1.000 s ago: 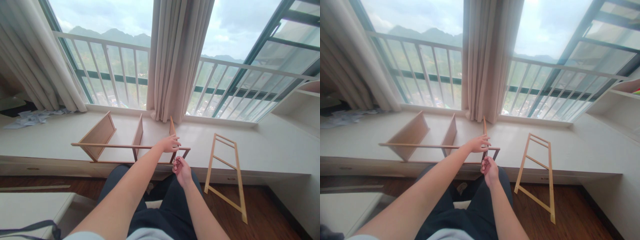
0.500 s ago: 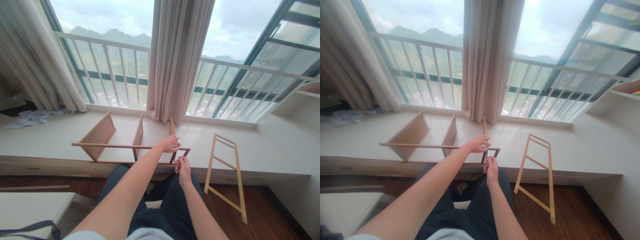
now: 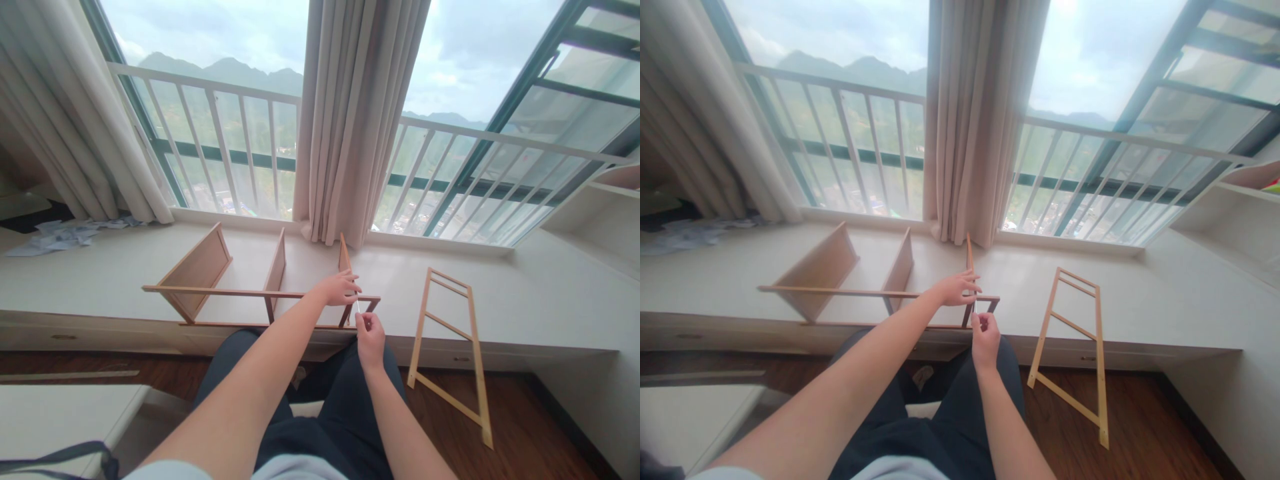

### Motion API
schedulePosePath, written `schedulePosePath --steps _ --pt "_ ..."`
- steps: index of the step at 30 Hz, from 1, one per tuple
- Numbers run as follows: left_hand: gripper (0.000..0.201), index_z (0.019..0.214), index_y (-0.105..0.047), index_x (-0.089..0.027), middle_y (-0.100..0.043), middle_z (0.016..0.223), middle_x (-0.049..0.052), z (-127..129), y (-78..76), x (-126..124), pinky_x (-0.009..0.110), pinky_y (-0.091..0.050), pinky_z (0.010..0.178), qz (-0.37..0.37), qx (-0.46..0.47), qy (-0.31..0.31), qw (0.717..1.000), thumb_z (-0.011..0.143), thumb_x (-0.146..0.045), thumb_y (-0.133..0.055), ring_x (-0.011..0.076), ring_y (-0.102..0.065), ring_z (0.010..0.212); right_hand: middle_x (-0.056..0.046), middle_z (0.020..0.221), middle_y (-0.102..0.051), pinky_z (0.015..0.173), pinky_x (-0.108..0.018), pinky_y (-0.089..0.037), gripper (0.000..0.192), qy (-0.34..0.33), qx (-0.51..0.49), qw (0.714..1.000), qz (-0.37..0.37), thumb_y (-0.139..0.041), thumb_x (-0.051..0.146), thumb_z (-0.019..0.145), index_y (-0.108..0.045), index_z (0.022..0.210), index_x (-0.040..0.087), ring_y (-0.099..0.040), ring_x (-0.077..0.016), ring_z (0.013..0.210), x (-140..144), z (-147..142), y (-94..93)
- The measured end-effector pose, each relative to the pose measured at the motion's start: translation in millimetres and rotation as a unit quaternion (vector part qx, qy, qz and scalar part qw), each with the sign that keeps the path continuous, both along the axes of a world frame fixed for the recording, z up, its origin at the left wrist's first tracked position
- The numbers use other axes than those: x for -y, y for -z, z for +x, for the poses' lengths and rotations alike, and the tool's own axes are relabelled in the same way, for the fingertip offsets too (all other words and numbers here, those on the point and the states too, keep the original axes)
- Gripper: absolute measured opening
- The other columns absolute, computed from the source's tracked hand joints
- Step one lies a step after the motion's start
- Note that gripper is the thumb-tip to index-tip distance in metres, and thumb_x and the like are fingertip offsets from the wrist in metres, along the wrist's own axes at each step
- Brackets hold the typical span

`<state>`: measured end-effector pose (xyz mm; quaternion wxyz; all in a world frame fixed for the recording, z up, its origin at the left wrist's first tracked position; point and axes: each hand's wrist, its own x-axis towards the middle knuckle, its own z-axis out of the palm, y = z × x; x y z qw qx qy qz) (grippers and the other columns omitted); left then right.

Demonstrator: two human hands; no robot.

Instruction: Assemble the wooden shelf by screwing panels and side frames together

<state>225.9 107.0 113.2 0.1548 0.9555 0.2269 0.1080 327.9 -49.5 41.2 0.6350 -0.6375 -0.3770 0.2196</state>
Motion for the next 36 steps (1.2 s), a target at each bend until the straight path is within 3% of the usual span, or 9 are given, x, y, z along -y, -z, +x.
schedulePosePath --steps 10,17,25,29,36 --pt "0.034 0.12 -0.07 -0.029 -0.046 0.151 0.004 0.3 2.8 -1.8 0.046 -0.03 0.118 0.005 0.004 0.007 1.0 0.09 -0.038 -0.058 0.0304 -0.03 0.146 0.0 0.063 -0.058 0.062 -0.028 -0.039 0.044 0.013 0.034 0.999 -0.03 -0.062 0.061 0.082 -0.06 0.07 0.019 -0.05 -0.0161 0.061 -3.8 3.2 -3.2" --pt "0.034 0.121 -0.07 -0.029 -0.046 0.151 0.005 0.5 2.1 -1.5 0.047 -0.03 0.118 0.004 0.001 0.006 1.0 0.09 -0.038 -0.058 0.0314 -0.03 0.146 0.005 0.054 -0.05 0.042 -0.024 -0.026 0.043 -0.031 -0.175 0.984 -0.018 -0.07 0.059 0.075 -0.057 0.068 0.018 -0.037 -0.0089 0.042 -7.1 -4.6 -0.6" --pt "0.034 0.121 -0.069 -0.03 -0.047 0.15 0.003 1.2 3.9 -2.7 0.044 -0.03 0.118 0.005 0.005 0.004 1.0 0.09 -0.038 -0.058 0.0298 -0.03 0.146 0.005 0.059 -0.051 0.037 -0.02 -0.027 0.039 -0.114 -0.414 0.903 -0.011 -0.079 0.049 0.068 -0.064 0.083 0.016 -0.036 -0.0057 0.041 -9.5 -8.8 -8.2" --pt "0.034 0.121 -0.07 -0.03 -0.046 0.15 0.003 1.3 3.4 -2.8 0.045 -0.031 0.118 0.001 0.003 0.002 1.0 0.09 -0.039 -0.058 0.0303 -0.03 0.146 0.006 0.058 -0.049 0.037 -0.019 -0.024 0.034 -0.159 -0.454 0.876 -0.006 -0.078 0.045 0.07 -0.063 0.084 0.018 -0.035 -0.0054 0.041 -10.5 -7.6 -7.3" --pt "0.034 0.12 -0.07 -0.029 -0.048 0.149 0.004 1.2 3.1 -2.4 0.044 -0.031 0.118 0.004 0.007 0.004 1.0 0.089 -0.037 -0.059 0.0311 -0.031 0.145 0.006 0.058 -0.05 0.037 -0.018 -0.026 0.036 -0.154 -0.438 0.886 -0.009 -0.076 0.048 0.071 -0.062 0.085 0.018 -0.035 -0.0056 0.041 -9.5 -9.2 -8.8"
